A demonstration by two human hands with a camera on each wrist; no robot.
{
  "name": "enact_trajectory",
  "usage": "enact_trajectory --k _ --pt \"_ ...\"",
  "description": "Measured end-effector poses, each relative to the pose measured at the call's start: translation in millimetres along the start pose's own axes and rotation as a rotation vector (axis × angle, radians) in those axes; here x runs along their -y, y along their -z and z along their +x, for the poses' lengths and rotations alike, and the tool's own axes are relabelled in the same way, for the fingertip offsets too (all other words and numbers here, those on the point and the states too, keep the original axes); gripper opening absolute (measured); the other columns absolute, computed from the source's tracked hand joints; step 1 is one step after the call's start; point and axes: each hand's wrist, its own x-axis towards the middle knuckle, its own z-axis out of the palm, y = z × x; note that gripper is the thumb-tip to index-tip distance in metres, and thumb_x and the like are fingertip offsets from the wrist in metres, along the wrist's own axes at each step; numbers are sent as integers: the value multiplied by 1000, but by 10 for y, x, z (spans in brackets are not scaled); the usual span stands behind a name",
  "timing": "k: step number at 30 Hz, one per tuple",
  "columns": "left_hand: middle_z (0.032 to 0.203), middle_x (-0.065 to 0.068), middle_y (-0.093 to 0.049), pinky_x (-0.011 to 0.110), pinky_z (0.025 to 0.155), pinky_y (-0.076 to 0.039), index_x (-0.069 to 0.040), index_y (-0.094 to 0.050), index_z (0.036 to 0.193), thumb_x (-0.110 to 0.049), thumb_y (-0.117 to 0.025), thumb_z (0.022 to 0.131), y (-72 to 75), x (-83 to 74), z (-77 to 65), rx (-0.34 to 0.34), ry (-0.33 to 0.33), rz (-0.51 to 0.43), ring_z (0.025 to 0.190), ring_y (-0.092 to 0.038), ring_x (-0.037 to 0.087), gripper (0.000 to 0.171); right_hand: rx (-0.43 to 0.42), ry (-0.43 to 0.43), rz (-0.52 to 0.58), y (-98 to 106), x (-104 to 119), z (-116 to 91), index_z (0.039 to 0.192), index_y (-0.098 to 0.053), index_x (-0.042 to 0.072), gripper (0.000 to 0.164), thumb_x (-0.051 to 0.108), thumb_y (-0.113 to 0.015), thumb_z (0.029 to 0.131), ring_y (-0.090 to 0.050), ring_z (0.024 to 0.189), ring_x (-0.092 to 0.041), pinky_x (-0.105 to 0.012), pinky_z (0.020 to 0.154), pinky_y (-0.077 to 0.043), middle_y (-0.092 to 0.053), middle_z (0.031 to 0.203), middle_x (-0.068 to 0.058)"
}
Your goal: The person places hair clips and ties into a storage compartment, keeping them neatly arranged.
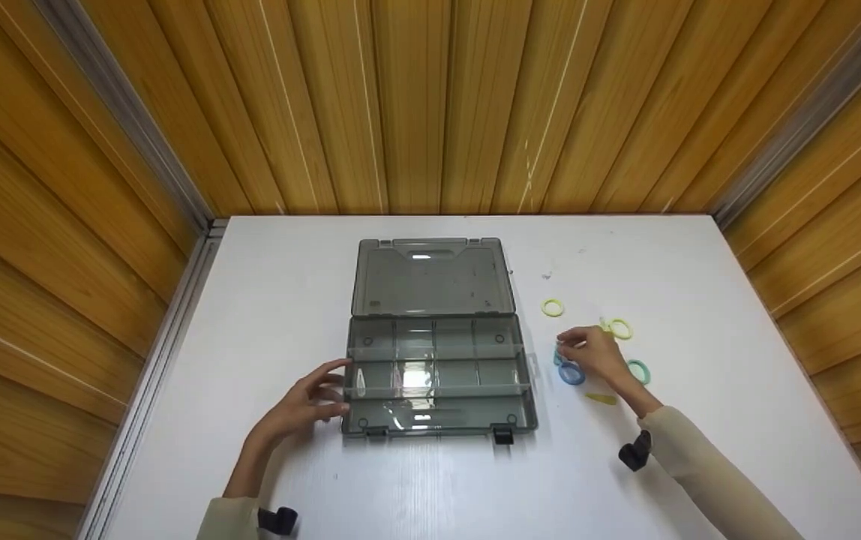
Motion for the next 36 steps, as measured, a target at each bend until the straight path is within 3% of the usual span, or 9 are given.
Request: enact_trajectory --k 12,21,29,36 --pt "146 33 -46 34 76 -56 -11 -34 159 -11 -74 93 -1 5 37 7 1 -4 114 -63 33 77 -20 1 -129 -96 39 9 110 -74 -7 35 9 -85 81 -72 91 -34 -46 78 -58 -75 102 -23" --pt "146 33 -47 34 76 -57 -10 -34 159 -12 -75 92 -4 -2 39 11 -5 2 115 -63 35 78 -30 40 -137 -136 48 19 107 -73 -10 29 0 -80 82 -72 95 -39 -50 82 -60 -75 103 -26" --pt "145 32 -47 36 77 -58 -12 -35 159 -13 -77 91 -1 -13 39 -4 16 -4 114 -63 32 80 -33 47 -178 -109 87 38 109 -74 -9 29 -3 -77 81 -73 91 -37 -45 74 -59 -76 96 -22" --pt "145 34 -47 32 76 -57 -7 -33 158 -11 -75 93 1 19 15 11 -19 -4 114 -62 36 78 -6 46 -217 -111 104 71 113 -72 -8 30 -3 -74 83 -72 87 -33 -43 71 -58 -76 95 -21"
